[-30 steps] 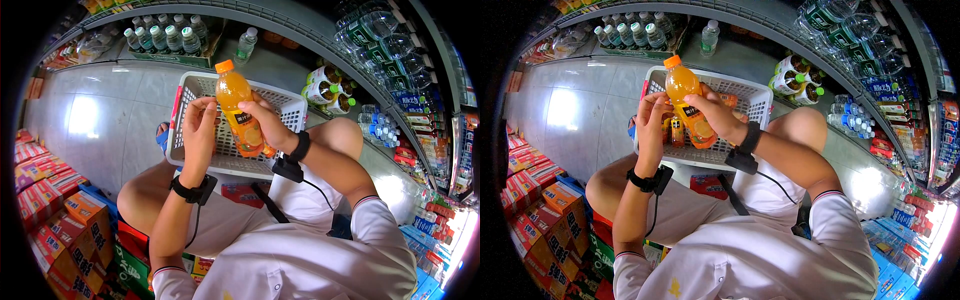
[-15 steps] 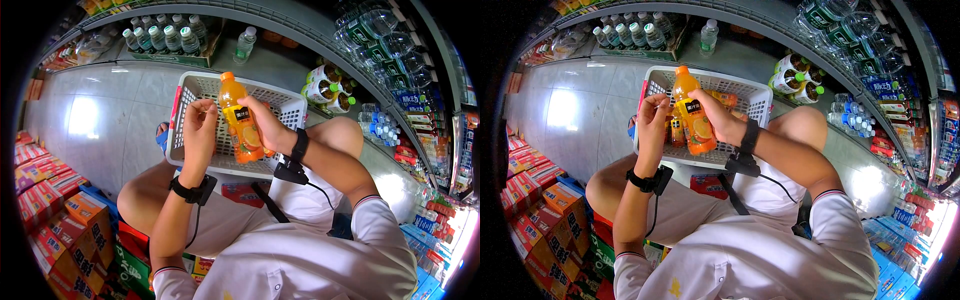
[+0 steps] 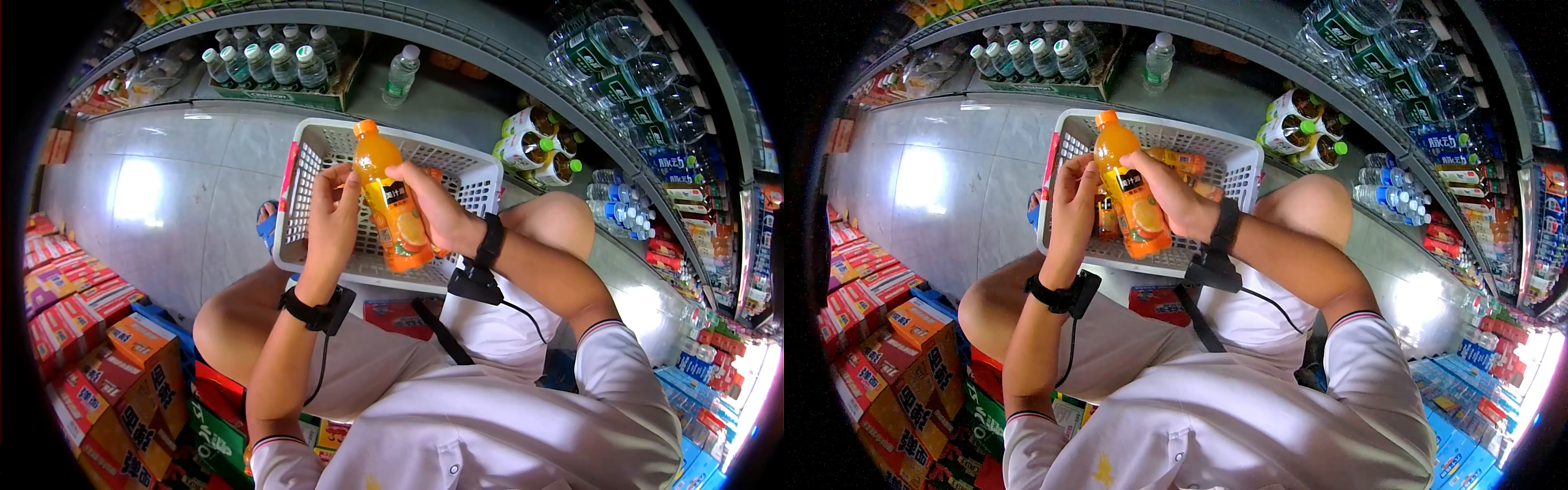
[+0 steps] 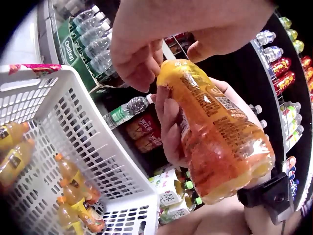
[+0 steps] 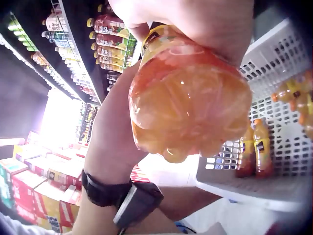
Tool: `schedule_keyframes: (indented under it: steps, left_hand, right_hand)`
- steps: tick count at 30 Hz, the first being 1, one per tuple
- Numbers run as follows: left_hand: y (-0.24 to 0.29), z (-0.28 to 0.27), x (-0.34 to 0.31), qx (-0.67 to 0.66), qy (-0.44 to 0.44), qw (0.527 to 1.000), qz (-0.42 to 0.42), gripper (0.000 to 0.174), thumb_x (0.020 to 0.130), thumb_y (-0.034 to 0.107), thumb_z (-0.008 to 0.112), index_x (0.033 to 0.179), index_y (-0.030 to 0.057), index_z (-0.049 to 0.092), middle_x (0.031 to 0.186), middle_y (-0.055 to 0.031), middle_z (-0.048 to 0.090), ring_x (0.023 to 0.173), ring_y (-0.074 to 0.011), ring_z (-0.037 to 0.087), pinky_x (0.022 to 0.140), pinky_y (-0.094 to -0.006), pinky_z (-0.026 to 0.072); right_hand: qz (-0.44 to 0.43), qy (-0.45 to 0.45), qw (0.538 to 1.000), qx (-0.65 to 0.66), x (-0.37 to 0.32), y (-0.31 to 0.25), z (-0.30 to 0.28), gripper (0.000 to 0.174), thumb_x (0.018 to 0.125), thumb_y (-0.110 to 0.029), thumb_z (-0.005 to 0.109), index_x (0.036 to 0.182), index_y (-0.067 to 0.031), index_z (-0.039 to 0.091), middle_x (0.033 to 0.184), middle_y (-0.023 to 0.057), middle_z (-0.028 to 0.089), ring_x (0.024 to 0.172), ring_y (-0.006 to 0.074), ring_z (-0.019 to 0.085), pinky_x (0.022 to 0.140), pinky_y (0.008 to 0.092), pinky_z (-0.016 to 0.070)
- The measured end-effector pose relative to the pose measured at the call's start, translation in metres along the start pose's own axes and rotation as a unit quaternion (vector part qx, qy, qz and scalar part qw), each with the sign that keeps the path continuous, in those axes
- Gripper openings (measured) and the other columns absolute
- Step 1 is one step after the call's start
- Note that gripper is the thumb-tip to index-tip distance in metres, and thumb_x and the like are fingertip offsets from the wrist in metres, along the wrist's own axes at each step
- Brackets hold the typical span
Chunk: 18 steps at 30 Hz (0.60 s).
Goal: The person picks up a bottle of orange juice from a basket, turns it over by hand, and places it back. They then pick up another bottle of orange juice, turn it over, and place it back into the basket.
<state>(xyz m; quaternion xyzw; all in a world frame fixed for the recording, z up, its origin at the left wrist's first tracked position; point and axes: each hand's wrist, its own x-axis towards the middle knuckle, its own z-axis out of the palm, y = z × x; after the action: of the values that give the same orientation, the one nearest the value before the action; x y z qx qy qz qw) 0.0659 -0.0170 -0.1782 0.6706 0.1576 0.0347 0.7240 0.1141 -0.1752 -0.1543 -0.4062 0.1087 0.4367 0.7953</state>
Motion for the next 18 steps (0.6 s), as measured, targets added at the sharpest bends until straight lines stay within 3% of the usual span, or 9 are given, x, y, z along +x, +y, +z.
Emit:
schedule_keyframes:
  steps: [12, 18]
  left_hand:
    - [0.015, 0.004, -0.005, -0.03, -0.011, 0.999, -0.03, 0.031, 0.104, 0.025, 0.052, 0.12, -0.0024, 0.055, 0.105, -0.0052, 0.061, 0.095, -0.0098, 0.055, 0.084, -0.0238, 0.0447]
    - [0.013, 0.002, -0.005, -0.032, -0.013, 0.999, -0.035, 0.032, 0.104, 0.025, 0.052, 0.121, -0.002, 0.054, 0.104, -0.0044, 0.06, 0.092, -0.0089, 0.054, 0.081, -0.0233, 0.044]
  right_hand:
    - [-0.141, -0.003, 0.974, -0.178, -0.001, 0.005, 0.002, 0.039, 0.098, -0.03, 0.055, 0.126, -0.0024, 0.055, 0.115, 0.0046, 0.061, 0.106, 0.0109, 0.057, 0.092, 0.0275, 0.0465]
    - [-0.137, -0.005, 0.969, -0.203, 0.002, 0.007, -0.002, 0.04, 0.098, -0.031, 0.055, 0.126, -0.0016, 0.055, 0.115, 0.0043, 0.06, 0.107, 0.0109, 0.056, 0.093, 0.0271, 0.0452]
